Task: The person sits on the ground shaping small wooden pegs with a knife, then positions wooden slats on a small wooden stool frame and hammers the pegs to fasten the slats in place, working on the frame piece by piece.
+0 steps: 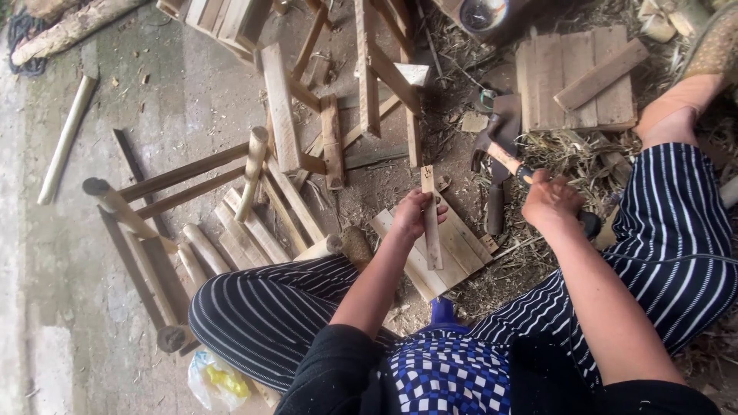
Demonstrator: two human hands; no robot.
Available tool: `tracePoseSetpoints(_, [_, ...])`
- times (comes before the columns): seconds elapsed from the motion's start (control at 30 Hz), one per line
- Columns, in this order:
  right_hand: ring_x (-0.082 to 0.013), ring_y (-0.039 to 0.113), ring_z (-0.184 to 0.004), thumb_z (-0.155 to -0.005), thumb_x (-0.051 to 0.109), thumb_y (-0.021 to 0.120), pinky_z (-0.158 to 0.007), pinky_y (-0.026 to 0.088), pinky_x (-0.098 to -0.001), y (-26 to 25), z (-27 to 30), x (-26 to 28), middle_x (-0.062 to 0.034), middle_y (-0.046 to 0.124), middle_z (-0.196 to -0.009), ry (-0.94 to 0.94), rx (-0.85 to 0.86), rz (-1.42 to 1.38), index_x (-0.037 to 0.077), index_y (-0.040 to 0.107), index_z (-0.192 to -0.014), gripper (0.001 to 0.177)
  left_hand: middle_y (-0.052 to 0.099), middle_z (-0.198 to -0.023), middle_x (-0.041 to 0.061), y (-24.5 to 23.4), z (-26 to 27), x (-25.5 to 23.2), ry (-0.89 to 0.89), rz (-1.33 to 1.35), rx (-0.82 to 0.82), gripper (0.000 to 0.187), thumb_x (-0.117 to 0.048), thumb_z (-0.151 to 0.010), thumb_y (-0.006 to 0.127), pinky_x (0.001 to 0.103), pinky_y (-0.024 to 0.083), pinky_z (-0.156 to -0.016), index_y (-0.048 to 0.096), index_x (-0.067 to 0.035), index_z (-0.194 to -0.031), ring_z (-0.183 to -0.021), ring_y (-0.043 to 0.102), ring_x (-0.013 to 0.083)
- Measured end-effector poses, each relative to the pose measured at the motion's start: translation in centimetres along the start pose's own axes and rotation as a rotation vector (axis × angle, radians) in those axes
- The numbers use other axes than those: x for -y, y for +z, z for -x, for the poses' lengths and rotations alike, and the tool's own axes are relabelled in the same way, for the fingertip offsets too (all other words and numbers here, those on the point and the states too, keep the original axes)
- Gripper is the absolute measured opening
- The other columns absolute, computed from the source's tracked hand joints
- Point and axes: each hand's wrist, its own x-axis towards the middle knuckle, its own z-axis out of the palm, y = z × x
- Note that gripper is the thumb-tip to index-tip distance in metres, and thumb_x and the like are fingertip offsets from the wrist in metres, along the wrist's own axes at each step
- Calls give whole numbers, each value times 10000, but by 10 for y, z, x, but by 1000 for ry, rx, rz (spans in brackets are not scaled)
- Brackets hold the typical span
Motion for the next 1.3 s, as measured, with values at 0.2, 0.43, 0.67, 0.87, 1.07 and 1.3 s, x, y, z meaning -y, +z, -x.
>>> tracePoseSetpoints(0.2, [-599, 567, -1174, -911, -13, 532, -934, 438, -670, -43, 51, 41, -440, 505, -1311, -153, 48, -62, 89, 432, -1488, 595, 555, -582, 31, 34, 1, 39, 58, -182, 95, 144, -226, -892, 763, 325, 509, -316, 684, -128, -962, -424, 597, 177])
tracePoseSetpoints(0.43, [-470, 687, -988, -984, 196, 572, -878, 532, -585, -49, 96, 55, -321, 637, -1070, -299, 152, -78, 29, 545, -1386, 436, 733, -989, 203, 109, 64, 23, 32, -16, 393, 382, -312, -1092, 552, 333, 617, -389, 527, -246, -1467, -561, 727, 243])
tracePoseSetpoints(0.67, [-512, 697, -1054, -950, 249, 506, -904, 530, -594, -38, 104, 44, -350, 639, -1175, -459, 78, -178, 71, 539, -1395, 480, 744, -995, 133, 123, 81, 15, 4, 157, 411, 305, -81, -1004, 567, 381, 635, -746, 652, -155, -1288, -816, 748, 239])
tracePoseSetpoints(0.87, [-498, 634, -1187, -935, 268, 526, -1007, 476, -603, -80, 153, 48, -350, 580, -1337, -528, 53, -254, 35, 480, -1486, 600, 742, -1068, 105, 116, 66, 23, 94, 191, 394, 517, 9, -965, 562, 293, 626, -789, 613, -163, -1450, -901, 722, 185])
tracePoseSetpoints(1.07, [-371, 638, -1273, -854, 59, 643, -1067, 504, -483, -142, 233, -39, -253, 623, -1406, -1013, 422, -584, -7, 584, -1383, 537, 703, -948, 49, 101, 57, -9, 60, 300, 376, 407, -161, -1079, 420, 246, 546, -571, 570, -212, -1454, -680, 633, 130])
tracePoseSetpoints(1.3, [-284, 574, -423, -1043, 37, 545, -410, 364, -323, -68, 64, -304, -270, 695, -646, -452, -36, -948, -114, 724, -1144, 254, 650, -815, 3, 107, 62, -23, 1, 317, 296, 331, -188, -1093, 434, 216, 436, -337, 616, -207, -1369, -509, 539, 79])
